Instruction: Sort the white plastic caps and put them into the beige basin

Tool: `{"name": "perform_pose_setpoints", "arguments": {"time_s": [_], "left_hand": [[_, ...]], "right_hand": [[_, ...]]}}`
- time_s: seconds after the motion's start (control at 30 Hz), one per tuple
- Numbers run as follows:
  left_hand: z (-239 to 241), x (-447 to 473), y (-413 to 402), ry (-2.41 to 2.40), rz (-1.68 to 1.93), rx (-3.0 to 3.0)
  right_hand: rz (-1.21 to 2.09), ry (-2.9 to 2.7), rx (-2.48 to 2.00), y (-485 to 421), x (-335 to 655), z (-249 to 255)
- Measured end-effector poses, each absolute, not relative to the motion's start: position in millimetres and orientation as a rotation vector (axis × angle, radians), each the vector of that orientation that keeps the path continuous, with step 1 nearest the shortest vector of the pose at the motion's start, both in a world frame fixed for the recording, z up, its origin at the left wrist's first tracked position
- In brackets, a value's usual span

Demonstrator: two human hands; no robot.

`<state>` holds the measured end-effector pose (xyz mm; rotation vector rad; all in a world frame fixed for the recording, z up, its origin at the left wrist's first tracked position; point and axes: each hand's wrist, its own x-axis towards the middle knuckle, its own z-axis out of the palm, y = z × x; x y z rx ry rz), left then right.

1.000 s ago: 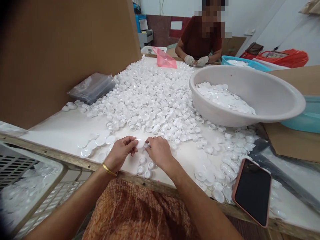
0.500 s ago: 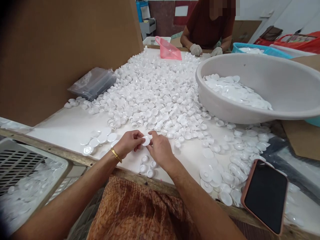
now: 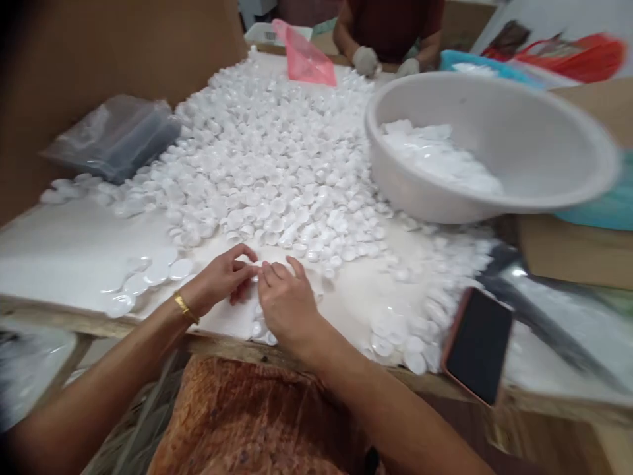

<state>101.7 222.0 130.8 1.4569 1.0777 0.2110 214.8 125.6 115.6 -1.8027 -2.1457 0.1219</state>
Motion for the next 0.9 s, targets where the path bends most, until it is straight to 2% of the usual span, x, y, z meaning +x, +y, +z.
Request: {"name": "perform_pose_setpoints", "arguments": {"time_s": [0.1, 0.2, 0.3, 0.37, 0.47, 0.63, 0.77, 0.9], "left_hand": [[137, 103, 219, 1.140, 0.195, 1.545], [150, 94, 217, 1.354, 0.053, 1.942], [169, 81, 209, 1.578, -0.073, 2.466], [178, 79, 199, 1.613, 0.051, 2.653], [176, 94, 179, 1.387, 0.311, 2.675], [151, 124, 157, 0.984, 0.337, 2.587], [145, 115, 162, 0.993, 0.407, 2.518], [147, 98, 169, 1.090, 0.414, 2.397]], "right_hand": [[0.230, -2.045, -1.807, 119, 221, 126], [0.286, -1.843, -1.847, 90, 255, 141], [0.173, -1.594, -2.099, 44, 308, 152], [0.117, -1.513, -2.352, 16, 338, 152], [0.087, -1.509, -2.580, 0, 357, 146], [0.010, -1.481, -2.774, 24, 350, 131], [-0.057, -1.591, -2.798, 32, 358, 126], [-0.309, -1.481, -2.734, 26, 359, 132]]}}
